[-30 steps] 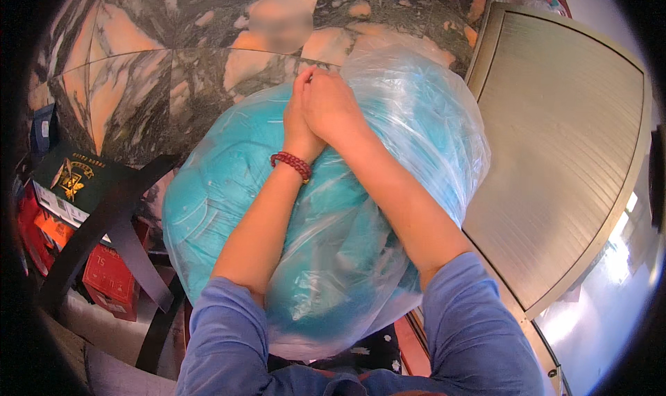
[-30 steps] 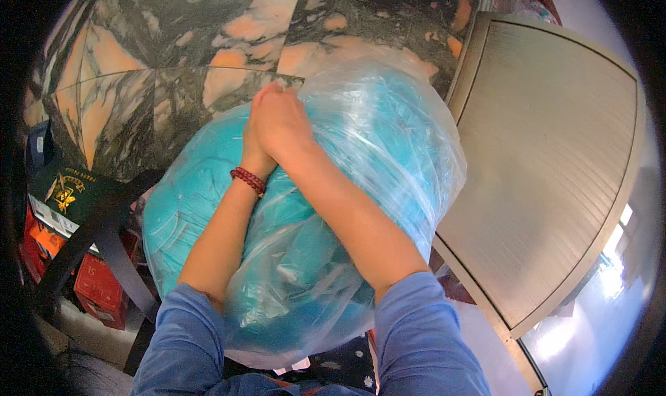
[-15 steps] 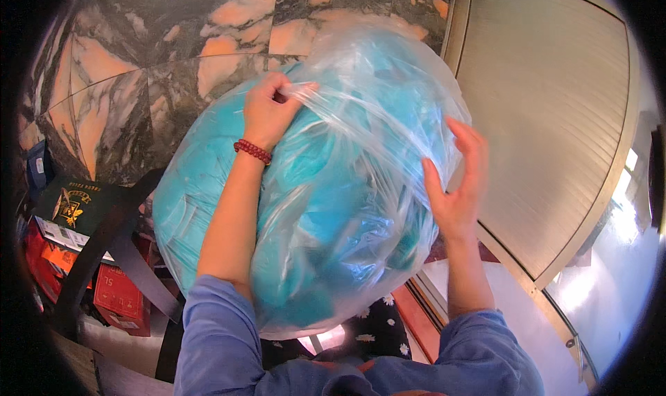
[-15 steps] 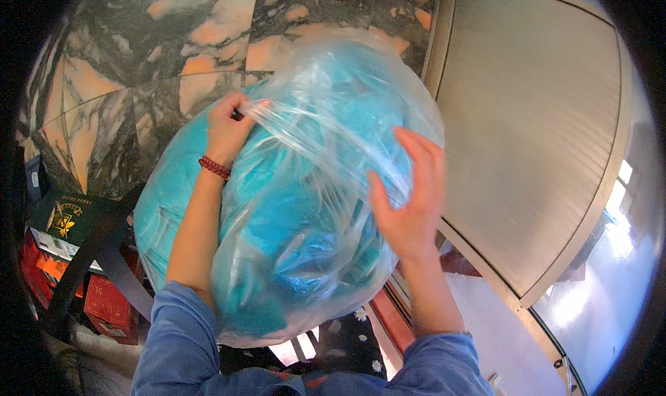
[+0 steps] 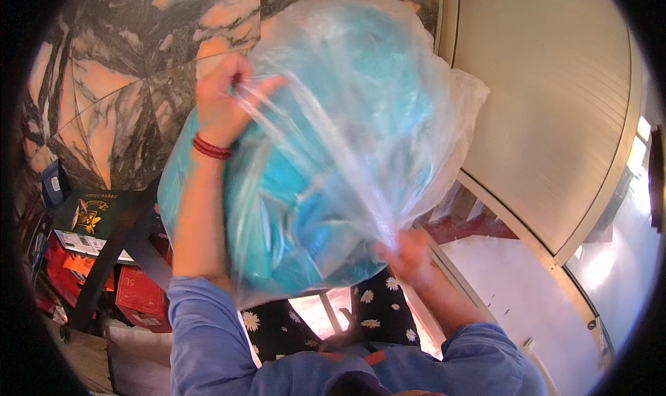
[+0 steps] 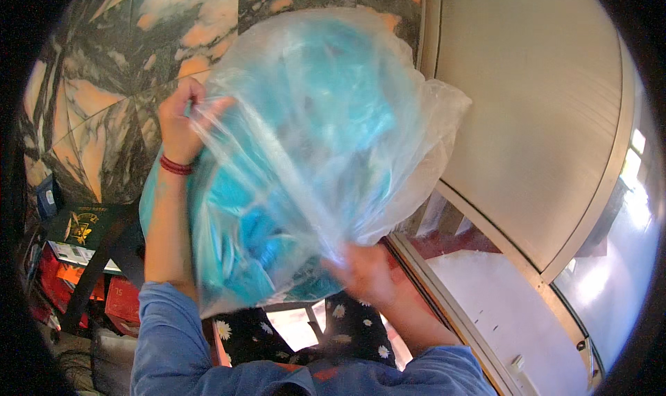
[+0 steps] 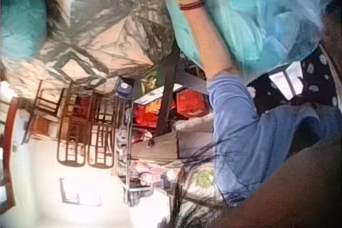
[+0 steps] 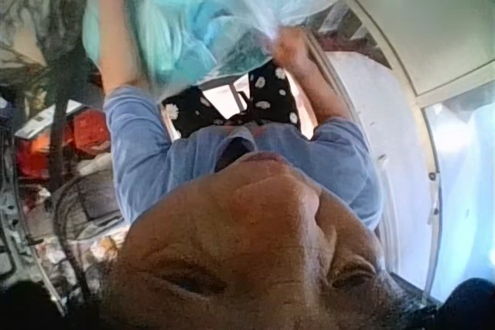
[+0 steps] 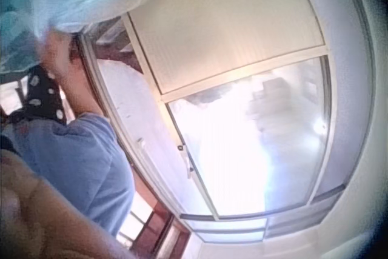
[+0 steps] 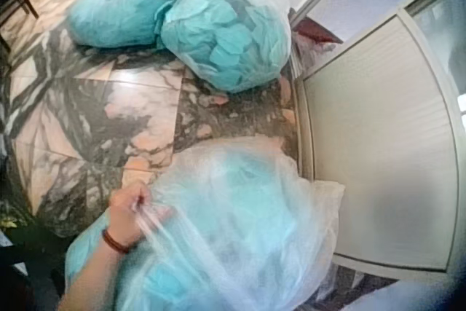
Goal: The person gathers the top of a large plastic bag filled with blue items, twists the opening, and ties it into a knot by hand.
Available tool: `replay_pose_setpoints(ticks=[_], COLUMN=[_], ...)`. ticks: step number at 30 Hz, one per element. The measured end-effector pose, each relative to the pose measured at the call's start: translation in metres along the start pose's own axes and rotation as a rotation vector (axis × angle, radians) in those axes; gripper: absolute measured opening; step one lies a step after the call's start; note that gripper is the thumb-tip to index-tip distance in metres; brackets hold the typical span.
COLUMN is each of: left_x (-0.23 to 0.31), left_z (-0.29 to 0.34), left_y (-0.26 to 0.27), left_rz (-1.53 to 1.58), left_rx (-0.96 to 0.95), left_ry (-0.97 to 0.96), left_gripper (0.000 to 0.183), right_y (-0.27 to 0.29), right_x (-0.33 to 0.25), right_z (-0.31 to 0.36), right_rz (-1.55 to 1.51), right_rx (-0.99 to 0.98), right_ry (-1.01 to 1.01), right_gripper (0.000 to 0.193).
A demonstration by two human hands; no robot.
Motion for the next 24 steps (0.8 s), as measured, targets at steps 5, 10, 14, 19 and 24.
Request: replay_pose_setpoints(ticks=[5, 10, 14, 19, 24], left_x=[-0.035, -0.207, -0.195, -0.212, -0.256], left_z=[-0.015, -0.051, -0.040, 0.020, 0.057], left_y=[0.045, 0.148, 0.195, 0.202, 0.181], left_rz=[-0.613, -0.669, -0.369, -1.047, -1.043], left_rx=[0.036, -0.072, 0.134, -0.155, -0.182], left_ry=[-0.255, 0.307, 0.147, 0.065, 0.258], left_gripper=[0.023, 0.027, 0.025, 0.029, 0.032], right_y=[-0.092, -0.064, -0.008, 0.016, -0.063], right_x=[-0.031, -0.025, 0.033, 0.069, 0.047], right_z=[-0.045, -0.101, -0.093, -0.081, -0.084], right_rz=[-0.254, 0.225, 0.527, 0.491, 0.294], right_rx=[-0.108, 0.261, 0.487, 0.471, 0.137], right_ry=[-0.090, -0.004, -0.017, -0.052, 0.197], right_gripper=[0.028, 0.020, 0.017, 0.016, 0.017])
Point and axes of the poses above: each hand's wrist, its own z-axis away from the middle knuckle, its own y-axis out of the back of the hand, x = y × z, the point moved 10 cm from there along -z, towards the middle knuckle, and after that the axes turned 8 degrees about y, right-handed, at the moved point
